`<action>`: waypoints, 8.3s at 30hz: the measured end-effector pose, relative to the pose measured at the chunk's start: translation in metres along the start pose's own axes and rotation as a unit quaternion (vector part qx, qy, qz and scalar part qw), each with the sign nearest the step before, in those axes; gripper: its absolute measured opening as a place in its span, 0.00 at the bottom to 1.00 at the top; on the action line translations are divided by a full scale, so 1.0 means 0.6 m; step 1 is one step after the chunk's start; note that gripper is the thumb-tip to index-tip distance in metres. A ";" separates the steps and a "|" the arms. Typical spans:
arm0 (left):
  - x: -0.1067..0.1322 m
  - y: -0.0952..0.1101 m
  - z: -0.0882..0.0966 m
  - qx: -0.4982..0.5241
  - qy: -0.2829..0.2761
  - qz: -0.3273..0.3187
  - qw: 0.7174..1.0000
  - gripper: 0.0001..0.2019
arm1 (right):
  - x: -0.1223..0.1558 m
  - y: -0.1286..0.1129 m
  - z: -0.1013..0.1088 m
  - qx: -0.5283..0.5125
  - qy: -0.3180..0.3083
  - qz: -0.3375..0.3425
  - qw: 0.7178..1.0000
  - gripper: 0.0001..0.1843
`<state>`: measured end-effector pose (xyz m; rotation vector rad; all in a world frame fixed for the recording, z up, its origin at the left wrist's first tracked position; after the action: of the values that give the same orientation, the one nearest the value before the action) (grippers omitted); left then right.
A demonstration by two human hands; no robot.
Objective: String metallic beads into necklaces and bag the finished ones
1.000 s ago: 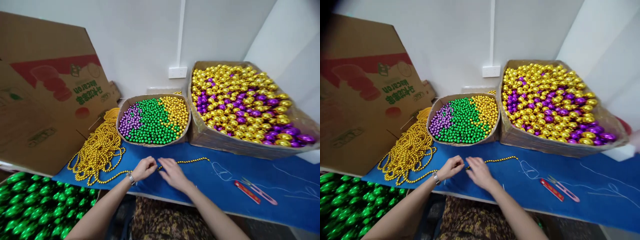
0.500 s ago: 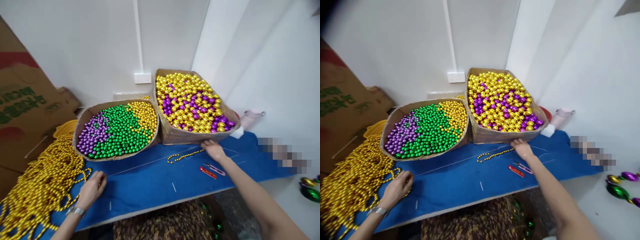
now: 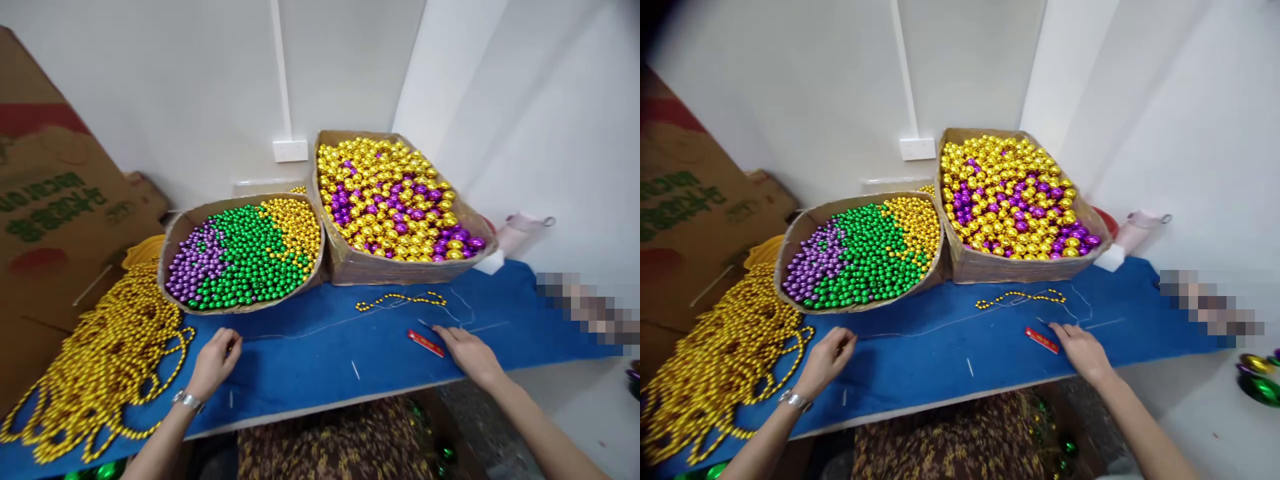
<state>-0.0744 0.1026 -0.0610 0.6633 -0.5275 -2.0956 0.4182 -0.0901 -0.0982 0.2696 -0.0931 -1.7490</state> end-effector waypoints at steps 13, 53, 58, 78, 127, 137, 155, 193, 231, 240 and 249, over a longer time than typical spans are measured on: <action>-0.004 0.042 0.023 0.041 0.034 0.020 0.998 0.10 | -0.099 -0.405 0.077 -0.081 0.023 0.144 0.986 0.15; -0.057 0.572 -0.446 0.270 -0.446 -0.341 0.782 0.11 | 0.249 -0.067 0.166 -0.726 -0.029 -0.105 0.679 0.21; -0.029 0.575 -0.508 0.219 -0.444 -0.286 0.821 0.12 | 0.368 0.087 0.085 -0.554 0.076 -0.305 0.771 0.20; 0.017 0.588 -0.559 0.063 -0.404 -0.262 0.874 0.11 | 0.290 -0.005 -0.006 -0.194 -0.036 -0.241 0.950 0.18; -0.073 0.390 -0.300 0.603 -0.085 0.148 0.779 0.11 | 0.064 -0.131 0.230 -0.291 0.168 -0.006 0.942 0.12; -0.077 0.402 -0.275 0.537 -0.074 0.071 0.837 0.11 | 0.062 -0.134 0.231 -0.282 0.186 -0.013 0.941 0.13; -0.077 0.401 -0.274 0.520 -0.069 0.064 0.849 0.11 | 0.062 -0.137 0.225 -0.269 0.188 -0.009 0.945 0.12; -0.072 0.388 -0.305 0.612 -0.092 0.164 0.768 0.12 | 0.057 -0.147 0.223 -0.248 0.181 -0.001 0.952 0.14; -0.076 0.394 -0.311 0.650 -0.107 0.192 0.727 0.10 | 0.046 -0.159 0.203 -0.362 0.077 -0.001 0.929 0.13; -0.150 0.443 -0.305 0.764 -0.088 0.229 0.597 0.12 | -0.022 -0.114 0.207 -0.592 0.155 -0.099 0.785 0.16; -0.253 0.376 -0.247 0.643 0.076 0.151 0.747 0.16 | -0.155 0.035 0.424 -0.446 0.297 -0.092 0.840 0.16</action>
<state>0.2295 0.0860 -0.0039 1.3454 -1.8785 -1.0842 0.3956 -0.0254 0.1648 0.1135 1.2079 -1.6336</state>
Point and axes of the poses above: each hand's wrist, its own x-axis away from the middle knuckle, its own z-axis out of the back of the hand, y = z × x, the point moved 9 cm from there along -x, towards the middle knuckle, and after that the axes turned 13 degrees about x, right-handed, at the moved point
